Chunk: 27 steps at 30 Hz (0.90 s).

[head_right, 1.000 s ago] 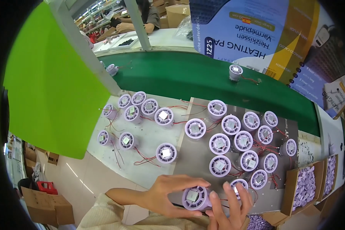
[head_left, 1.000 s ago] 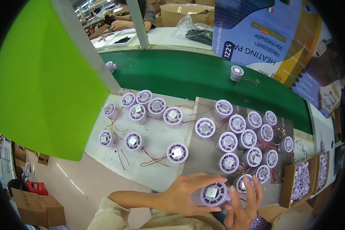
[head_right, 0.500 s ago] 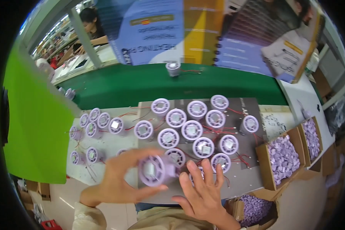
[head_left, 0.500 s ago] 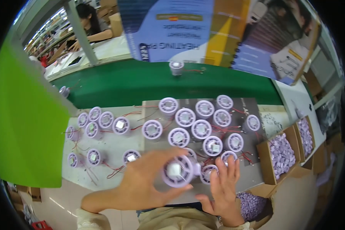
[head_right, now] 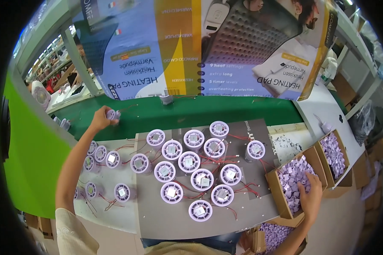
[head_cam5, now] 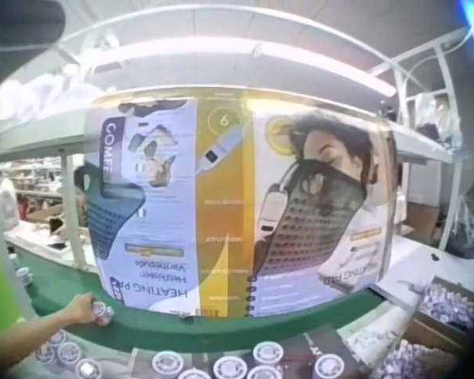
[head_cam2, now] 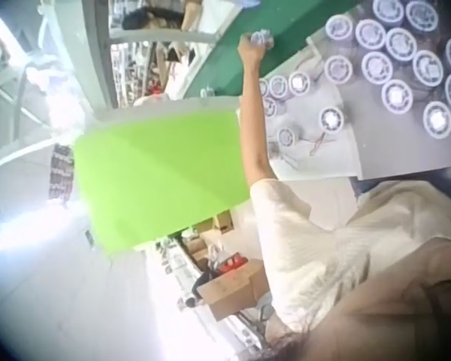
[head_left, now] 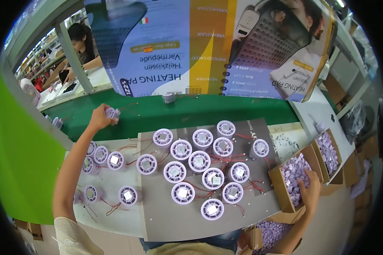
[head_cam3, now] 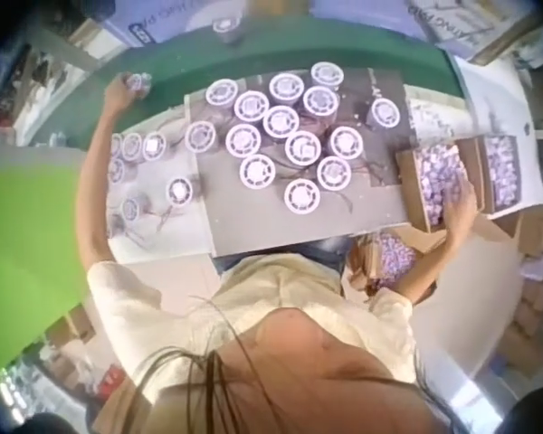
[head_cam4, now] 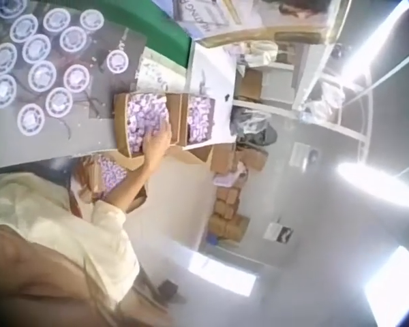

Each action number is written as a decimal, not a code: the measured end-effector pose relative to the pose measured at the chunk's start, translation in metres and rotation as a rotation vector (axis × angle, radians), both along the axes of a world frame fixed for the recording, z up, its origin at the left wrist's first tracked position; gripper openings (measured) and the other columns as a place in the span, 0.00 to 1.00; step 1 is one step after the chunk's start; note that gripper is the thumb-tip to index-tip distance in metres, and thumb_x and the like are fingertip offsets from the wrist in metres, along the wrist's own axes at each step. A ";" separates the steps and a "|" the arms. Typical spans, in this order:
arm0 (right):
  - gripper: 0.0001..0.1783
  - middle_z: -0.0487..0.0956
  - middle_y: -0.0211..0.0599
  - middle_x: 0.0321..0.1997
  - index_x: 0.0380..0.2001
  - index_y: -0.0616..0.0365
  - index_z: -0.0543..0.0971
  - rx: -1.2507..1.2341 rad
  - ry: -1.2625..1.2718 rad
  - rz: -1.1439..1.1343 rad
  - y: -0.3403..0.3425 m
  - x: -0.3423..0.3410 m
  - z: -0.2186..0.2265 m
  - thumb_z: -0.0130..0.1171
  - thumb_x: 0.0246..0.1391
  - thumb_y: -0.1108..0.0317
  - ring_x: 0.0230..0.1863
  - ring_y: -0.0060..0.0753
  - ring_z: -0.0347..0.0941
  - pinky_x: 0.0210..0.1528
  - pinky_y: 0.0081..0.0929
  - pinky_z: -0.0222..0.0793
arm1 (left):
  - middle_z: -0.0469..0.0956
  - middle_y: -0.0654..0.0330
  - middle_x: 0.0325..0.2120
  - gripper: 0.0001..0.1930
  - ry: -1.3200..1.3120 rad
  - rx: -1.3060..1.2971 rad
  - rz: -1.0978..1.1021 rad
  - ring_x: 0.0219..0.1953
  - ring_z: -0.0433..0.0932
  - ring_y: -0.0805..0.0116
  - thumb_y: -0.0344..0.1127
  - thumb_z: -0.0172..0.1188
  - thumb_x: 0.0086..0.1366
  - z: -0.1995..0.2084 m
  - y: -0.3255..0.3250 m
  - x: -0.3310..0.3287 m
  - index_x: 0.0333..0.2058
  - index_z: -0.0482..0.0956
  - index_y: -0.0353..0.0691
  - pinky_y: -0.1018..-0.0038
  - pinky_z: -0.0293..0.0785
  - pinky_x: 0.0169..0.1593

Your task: The person assembles small electronic components into plastic housings by hand, taking components from cardboard boxes and inserting them into the housings.

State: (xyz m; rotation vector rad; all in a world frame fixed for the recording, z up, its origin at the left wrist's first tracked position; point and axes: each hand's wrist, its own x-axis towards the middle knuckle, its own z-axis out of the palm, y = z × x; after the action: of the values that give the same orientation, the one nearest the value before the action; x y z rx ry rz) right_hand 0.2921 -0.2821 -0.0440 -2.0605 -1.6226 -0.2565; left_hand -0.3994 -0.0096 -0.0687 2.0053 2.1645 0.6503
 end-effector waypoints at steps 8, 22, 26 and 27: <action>0.20 0.78 0.43 0.35 0.41 0.63 0.81 -0.051 0.051 0.043 0.010 0.011 -0.007 0.65 0.39 0.85 0.34 0.40 0.76 0.41 0.33 0.72 | 0.79 0.53 0.47 0.21 0.348 0.045 -0.473 0.49 0.77 0.54 0.41 0.66 0.55 0.040 0.058 0.099 0.47 0.78 0.42 0.60 0.71 0.54; 0.17 0.77 0.35 0.29 0.38 0.63 0.79 -0.078 0.259 0.012 0.015 0.000 -0.015 0.67 0.41 0.85 0.28 0.23 0.74 0.31 0.22 0.71 | 0.80 0.55 0.42 0.22 0.012 0.024 -0.647 0.44 0.78 0.54 0.45 0.66 0.53 0.032 0.057 0.152 0.45 0.78 0.41 0.59 0.75 0.47; 0.16 0.76 0.40 0.34 0.40 0.63 0.78 0.023 0.040 0.005 0.010 -0.006 -0.015 0.64 0.44 0.84 0.33 0.30 0.74 0.35 0.25 0.71 | 0.76 0.51 0.41 0.30 0.296 0.130 -0.515 0.40 0.76 0.47 0.46 0.73 0.47 0.110 -0.076 0.181 0.46 0.73 0.40 0.58 0.72 0.41; 0.15 0.76 0.45 0.37 0.40 0.63 0.78 0.137 -0.131 0.049 0.012 -0.014 -0.009 0.62 0.45 0.83 0.35 0.36 0.74 0.37 0.28 0.71 | 0.75 0.52 0.41 0.30 0.284 0.097 -0.521 0.37 0.77 0.47 0.44 0.73 0.47 0.121 -0.105 0.185 0.47 0.72 0.41 0.57 0.74 0.40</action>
State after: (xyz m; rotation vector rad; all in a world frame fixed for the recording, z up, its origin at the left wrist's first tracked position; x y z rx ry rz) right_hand 0.2780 -0.2697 -0.0529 -1.9337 -1.6810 -0.4810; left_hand -0.2139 -0.1151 0.0523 2.7012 1.6256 0.4180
